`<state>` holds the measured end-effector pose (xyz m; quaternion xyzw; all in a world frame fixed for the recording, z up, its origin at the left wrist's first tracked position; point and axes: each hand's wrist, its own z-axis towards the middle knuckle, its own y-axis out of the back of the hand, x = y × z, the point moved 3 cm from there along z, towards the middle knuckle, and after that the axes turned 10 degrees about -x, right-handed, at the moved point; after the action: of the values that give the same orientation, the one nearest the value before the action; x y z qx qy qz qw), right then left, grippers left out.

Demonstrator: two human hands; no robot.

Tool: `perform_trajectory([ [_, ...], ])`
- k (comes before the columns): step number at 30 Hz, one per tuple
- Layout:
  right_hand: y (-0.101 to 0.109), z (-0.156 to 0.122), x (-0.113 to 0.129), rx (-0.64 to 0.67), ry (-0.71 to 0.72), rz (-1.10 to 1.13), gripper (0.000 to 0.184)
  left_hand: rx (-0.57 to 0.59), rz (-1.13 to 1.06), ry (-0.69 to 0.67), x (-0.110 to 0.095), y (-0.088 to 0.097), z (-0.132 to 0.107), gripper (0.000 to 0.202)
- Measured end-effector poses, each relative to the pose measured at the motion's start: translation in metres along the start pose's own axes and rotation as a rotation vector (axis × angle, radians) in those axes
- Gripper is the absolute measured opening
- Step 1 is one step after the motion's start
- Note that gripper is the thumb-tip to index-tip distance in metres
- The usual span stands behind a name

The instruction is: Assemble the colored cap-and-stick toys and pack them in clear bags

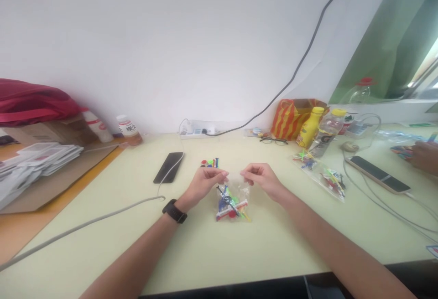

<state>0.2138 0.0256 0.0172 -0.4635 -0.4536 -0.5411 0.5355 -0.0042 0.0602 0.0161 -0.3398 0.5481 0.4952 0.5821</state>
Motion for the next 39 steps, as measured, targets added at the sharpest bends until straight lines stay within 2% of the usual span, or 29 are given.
perform_trajectory([
  [8, 0.009, 0.005, -0.001, 0.009, 0.003, 0.016, 0.039, 0.006, -0.014, 0.026, 0.002, 0.008, 0.005, 0.033],
  [11, 0.006, 0.003, 0.001, 0.004, 0.015, 0.024, 0.038, 0.002, -0.035, 0.015, -0.002, 0.006, 0.002, 0.032],
  [17, -0.009, -0.005, -0.002, 0.115, -0.004, -0.027, 0.039, 0.029, -0.057, 0.008, -0.006, -0.002, -0.002, 0.028],
  [28, -0.012, -0.008, 0.004, 0.120, 0.090, -0.094, 0.032, 0.081, -0.009, -0.068, -0.015, -0.013, -0.010, 0.024],
  [34, -0.005, -0.005, 0.001, 0.090, 0.021, -0.048, 0.029, 0.058, 0.030, -0.054, -0.008, -0.008, -0.005, 0.023],
  [39, 0.000, -0.001, -0.002, 0.054, -0.005, -0.009, 0.030, 0.032, -0.023, -0.032, -0.005, -0.001, -0.001, 0.024],
])
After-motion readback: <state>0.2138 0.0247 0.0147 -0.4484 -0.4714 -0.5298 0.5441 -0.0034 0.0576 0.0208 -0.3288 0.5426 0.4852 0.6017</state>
